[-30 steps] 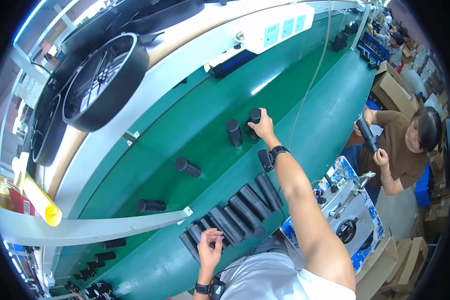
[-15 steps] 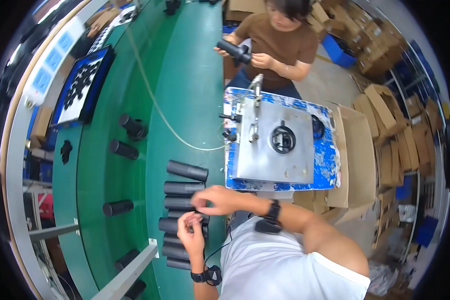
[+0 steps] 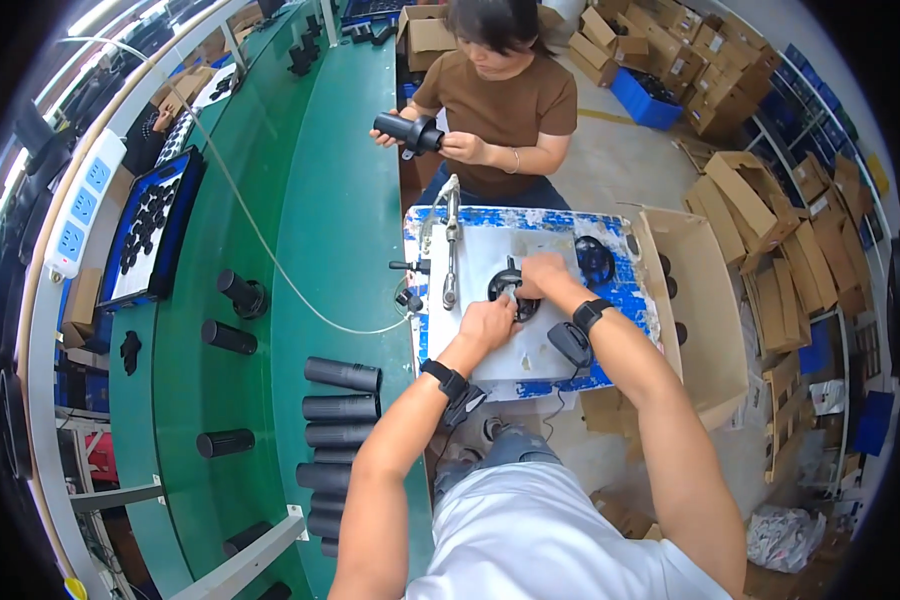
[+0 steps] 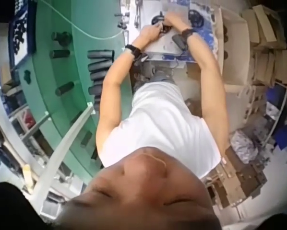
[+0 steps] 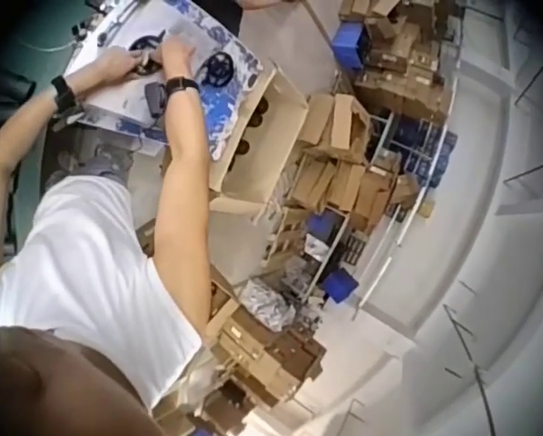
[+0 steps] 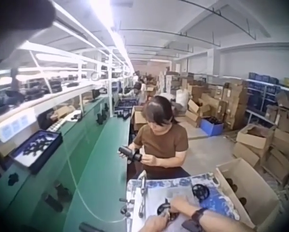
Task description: The person picks up a microphone body, places it into a machine fixture, and presses a button to process it. They then remove the microphone body, attach a black plastic ring, and place the assembled unit onto a green conveyor belt.
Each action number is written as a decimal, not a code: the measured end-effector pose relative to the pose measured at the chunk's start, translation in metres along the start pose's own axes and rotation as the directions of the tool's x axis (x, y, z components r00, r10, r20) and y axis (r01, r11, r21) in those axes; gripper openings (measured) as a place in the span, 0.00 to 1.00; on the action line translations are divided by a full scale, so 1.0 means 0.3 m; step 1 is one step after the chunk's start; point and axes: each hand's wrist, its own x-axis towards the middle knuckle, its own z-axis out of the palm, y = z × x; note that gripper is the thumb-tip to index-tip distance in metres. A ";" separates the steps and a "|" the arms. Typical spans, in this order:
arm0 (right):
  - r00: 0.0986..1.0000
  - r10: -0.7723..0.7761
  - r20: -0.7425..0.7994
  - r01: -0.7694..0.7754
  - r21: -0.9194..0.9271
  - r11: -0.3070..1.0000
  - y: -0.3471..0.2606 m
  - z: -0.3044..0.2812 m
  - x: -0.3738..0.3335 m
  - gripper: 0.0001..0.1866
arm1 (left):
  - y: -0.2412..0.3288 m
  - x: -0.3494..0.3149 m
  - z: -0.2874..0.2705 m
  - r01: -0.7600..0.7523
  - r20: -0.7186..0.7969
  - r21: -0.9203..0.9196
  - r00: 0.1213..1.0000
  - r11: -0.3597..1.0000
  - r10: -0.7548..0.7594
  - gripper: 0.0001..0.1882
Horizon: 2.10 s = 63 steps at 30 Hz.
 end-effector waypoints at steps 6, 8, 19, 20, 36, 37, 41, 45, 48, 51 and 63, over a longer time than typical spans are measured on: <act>0.999 -0.038 0.037 0.042 -0.111 0.993 -0.013 -0.011 0.045 0.19 | -0.035 0.015 0.001 -0.137 0.018 0.033 0.990 0.990 0.137 0.19; 0.999 -0.033 0.028 0.036 -0.080 0.996 0.001 -0.015 0.029 0.18 | -0.029 0.002 0.035 -0.139 -0.129 0.005 0.982 0.990 0.138 0.19; 0.972 0.022 -0.235 0.001 0.098 0.995 0.032 -0.003 0.023 0.15 | -0.023 -0.015 0.086 -0.072 -0.377 -0.032 0.925 0.997 0.055 0.18; 0.963 -0.022 -0.268 0.046 0.082 0.996 0.040 0.023 0.027 0.16 | -0.031 -0.023 0.089 -0.076 -0.366 -0.055 0.929 0.996 0.051 0.18; 0.942 0.123 -0.313 0.276 0.928 0.248 0.193 0.499 -0.487 0.08 | -0.953 -0.923 -0.383 0.782 -0.755 -0.410 -0.004 0.468 -0.655 0.25; 0.941 0.113 -0.318 0.269 0.909 0.319 0.195 0.521 -0.484 0.07 | -1.009 -0.950 -0.382 0.802 -0.689 -0.421 0.020 0.423 -0.725 0.32; 0.967 0.121 -0.223 0.180 0.939 0.293 0.221 0.536 -0.552 0.07 | -1.106 -0.918 -0.333 0.886 -0.370 -0.293 0.243 0.361 -0.897 0.43; 0.977 0.077 -0.198 0.164 0.933 0.319 0.243 0.482 -0.633 0.07 | -1.111 -0.942 -0.273 0.863 -0.422 -0.377 0.161 0.335 -0.892 0.28; 0.962 0.085 -0.260 0.226 0.930 0.289 0.194 0.391 -0.676 0.05 | -0.994 -1.000 -0.339 0.710 -0.578 -0.499 0.156 0.498 -0.801 0.20; 0.938 -0.013 -0.347 0.336 0.897 0.288 0.054 0.245 -0.634 0.05 | -0.814 -1.070 -0.432 0.315 -0.577 -0.719 0.226 0.619 -0.785 0.21; 0.656 -0.552 -0.515 -0.096 0.668 -0.738 -0.459 -0.049 -0.501 0.32 | 0.031 -0.616 -0.398 -0.511 -0.378 -0.859 0.675 -0.032 -0.634 0.34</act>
